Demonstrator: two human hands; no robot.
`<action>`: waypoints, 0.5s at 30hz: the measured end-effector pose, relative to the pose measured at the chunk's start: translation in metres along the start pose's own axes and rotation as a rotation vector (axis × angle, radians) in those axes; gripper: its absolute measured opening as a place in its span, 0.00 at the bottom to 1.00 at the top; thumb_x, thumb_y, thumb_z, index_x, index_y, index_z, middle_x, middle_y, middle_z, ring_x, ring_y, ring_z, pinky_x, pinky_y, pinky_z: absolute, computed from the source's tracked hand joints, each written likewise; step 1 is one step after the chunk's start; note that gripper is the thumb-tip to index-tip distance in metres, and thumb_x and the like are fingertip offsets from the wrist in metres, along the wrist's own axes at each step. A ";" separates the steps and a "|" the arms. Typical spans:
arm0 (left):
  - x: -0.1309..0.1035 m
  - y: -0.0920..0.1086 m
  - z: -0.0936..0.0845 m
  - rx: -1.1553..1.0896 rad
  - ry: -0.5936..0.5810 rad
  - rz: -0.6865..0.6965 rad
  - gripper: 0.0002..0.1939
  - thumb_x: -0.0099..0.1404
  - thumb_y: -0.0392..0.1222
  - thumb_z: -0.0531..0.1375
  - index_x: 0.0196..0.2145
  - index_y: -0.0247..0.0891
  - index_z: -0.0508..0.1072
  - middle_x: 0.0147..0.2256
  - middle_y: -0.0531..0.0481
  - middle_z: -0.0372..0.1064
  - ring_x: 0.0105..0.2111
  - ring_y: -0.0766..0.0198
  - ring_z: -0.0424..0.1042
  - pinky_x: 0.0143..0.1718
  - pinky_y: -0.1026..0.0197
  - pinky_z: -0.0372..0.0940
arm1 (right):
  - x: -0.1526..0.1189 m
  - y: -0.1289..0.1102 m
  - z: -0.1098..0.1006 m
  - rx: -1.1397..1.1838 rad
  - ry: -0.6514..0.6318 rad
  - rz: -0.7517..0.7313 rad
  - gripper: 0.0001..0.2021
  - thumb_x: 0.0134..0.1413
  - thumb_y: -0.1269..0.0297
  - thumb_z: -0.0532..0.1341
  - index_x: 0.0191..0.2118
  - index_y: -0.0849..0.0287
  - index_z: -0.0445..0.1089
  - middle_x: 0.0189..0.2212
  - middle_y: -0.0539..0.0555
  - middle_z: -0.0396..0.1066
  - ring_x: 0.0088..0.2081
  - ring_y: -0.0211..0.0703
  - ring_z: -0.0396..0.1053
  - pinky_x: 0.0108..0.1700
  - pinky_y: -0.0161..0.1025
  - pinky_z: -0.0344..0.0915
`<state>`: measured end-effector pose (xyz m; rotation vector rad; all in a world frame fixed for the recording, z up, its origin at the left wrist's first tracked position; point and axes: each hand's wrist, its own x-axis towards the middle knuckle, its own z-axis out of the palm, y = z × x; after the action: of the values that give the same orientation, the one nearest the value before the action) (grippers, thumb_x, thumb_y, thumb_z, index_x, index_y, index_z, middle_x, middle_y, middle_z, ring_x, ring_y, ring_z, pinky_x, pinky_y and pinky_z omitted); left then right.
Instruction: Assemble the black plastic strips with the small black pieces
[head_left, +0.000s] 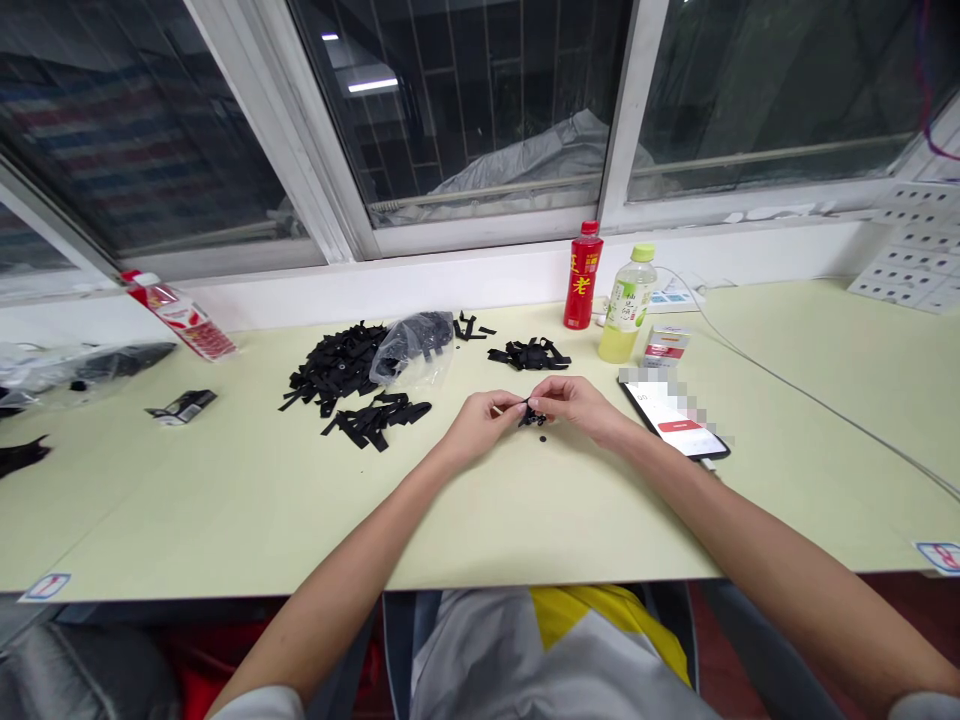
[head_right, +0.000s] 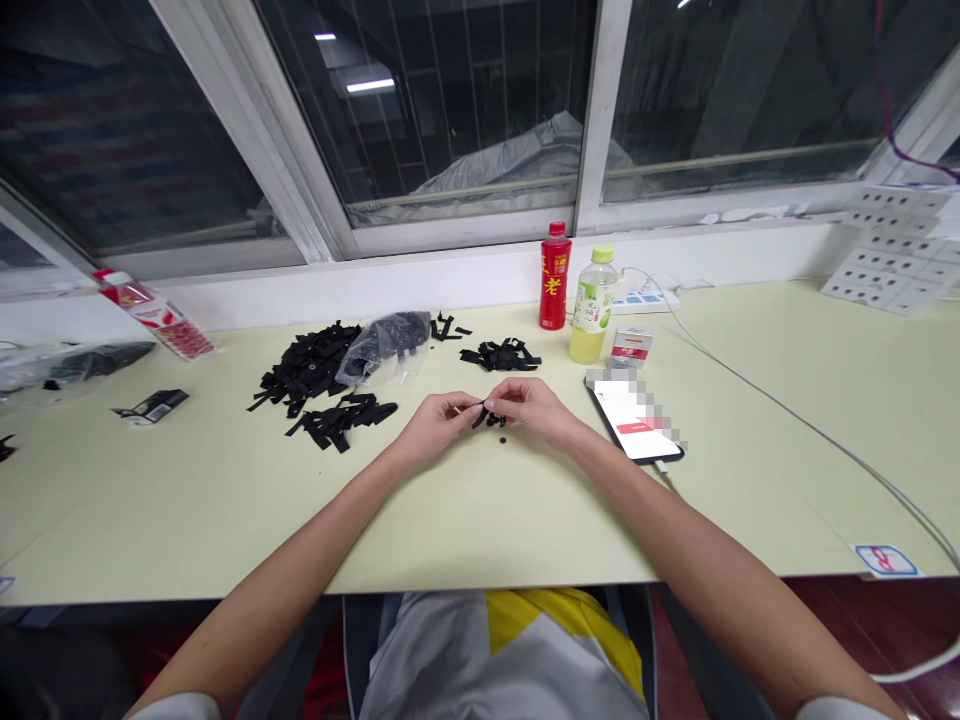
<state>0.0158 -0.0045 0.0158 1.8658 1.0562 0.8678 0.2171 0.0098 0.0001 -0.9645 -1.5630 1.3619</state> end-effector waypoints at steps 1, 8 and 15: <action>0.000 0.001 0.000 0.013 -0.003 0.000 0.19 0.66 0.52 0.57 0.37 0.32 0.79 0.34 0.46 0.76 0.32 0.62 0.69 0.34 0.62 0.61 | 0.000 0.000 0.000 -0.012 0.000 -0.004 0.13 0.47 0.55 0.68 0.33 0.60 0.74 0.28 0.50 0.71 0.30 0.37 0.64 0.33 0.37 0.61; -0.004 0.003 0.001 0.103 -0.042 -0.001 0.23 0.64 0.58 0.58 0.36 0.33 0.80 0.32 0.47 0.75 0.29 0.64 0.67 0.31 0.63 0.59 | -0.002 0.001 0.004 -0.114 -0.033 -0.019 0.10 0.48 0.58 0.67 0.31 0.59 0.75 0.28 0.50 0.73 0.30 0.37 0.64 0.34 0.37 0.60; 0.000 -0.003 -0.007 0.380 -0.005 0.006 0.23 0.68 0.54 0.53 0.26 0.36 0.77 0.26 0.49 0.73 0.26 0.63 0.67 0.30 0.62 0.58 | 0.002 0.002 0.001 -0.186 0.099 0.001 0.14 0.54 0.55 0.61 0.36 0.60 0.77 0.35 0.56 0.77 0.35 0.44 0.71 0.36 0.40 0.64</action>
<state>0.0085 -0.0018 0.0167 2.1801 1.2815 0.6998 0.2159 0.0117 -0.0021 -1.1278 -1.6348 1.1664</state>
